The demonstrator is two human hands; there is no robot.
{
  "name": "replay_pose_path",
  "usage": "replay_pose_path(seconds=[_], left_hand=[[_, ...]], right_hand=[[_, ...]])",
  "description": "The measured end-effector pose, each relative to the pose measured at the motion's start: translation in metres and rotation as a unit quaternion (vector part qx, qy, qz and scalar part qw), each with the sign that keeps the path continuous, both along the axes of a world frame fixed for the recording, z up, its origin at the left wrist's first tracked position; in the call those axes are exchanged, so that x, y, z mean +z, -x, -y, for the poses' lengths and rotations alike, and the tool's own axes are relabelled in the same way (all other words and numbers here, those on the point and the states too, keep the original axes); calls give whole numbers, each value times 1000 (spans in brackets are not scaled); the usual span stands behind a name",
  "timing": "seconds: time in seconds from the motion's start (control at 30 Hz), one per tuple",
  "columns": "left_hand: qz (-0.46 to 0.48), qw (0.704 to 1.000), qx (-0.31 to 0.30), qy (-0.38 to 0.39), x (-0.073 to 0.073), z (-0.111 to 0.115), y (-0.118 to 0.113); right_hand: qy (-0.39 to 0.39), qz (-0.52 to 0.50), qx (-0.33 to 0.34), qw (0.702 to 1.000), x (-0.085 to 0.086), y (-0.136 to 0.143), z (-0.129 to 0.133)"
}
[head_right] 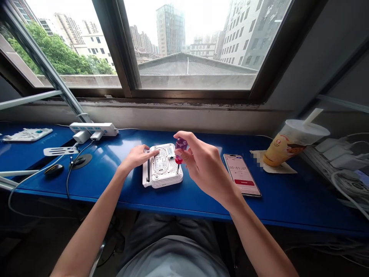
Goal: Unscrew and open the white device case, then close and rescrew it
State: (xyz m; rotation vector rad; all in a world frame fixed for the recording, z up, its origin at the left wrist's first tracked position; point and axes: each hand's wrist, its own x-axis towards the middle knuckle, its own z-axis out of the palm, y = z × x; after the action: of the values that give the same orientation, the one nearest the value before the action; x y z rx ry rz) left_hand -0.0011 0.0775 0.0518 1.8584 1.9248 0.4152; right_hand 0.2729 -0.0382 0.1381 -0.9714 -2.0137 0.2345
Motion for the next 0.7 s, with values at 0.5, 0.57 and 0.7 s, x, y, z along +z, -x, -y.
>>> replay_pose_path(seconds=[0.5, 0.57, 0.7], left_hand=[[-55, 998, 37, -7, 13, 78, -33], [-40, 999, 29, -11, 14, 81, -36], [42, 998, 42, -21, 9, 73, -29]], right_hand=[[129, -78, 43, 988, -11, 14, -23], [127, -97, 56, 986, -13, 14, -21], [91, -84, 100, 987, -20, 7, -11]])
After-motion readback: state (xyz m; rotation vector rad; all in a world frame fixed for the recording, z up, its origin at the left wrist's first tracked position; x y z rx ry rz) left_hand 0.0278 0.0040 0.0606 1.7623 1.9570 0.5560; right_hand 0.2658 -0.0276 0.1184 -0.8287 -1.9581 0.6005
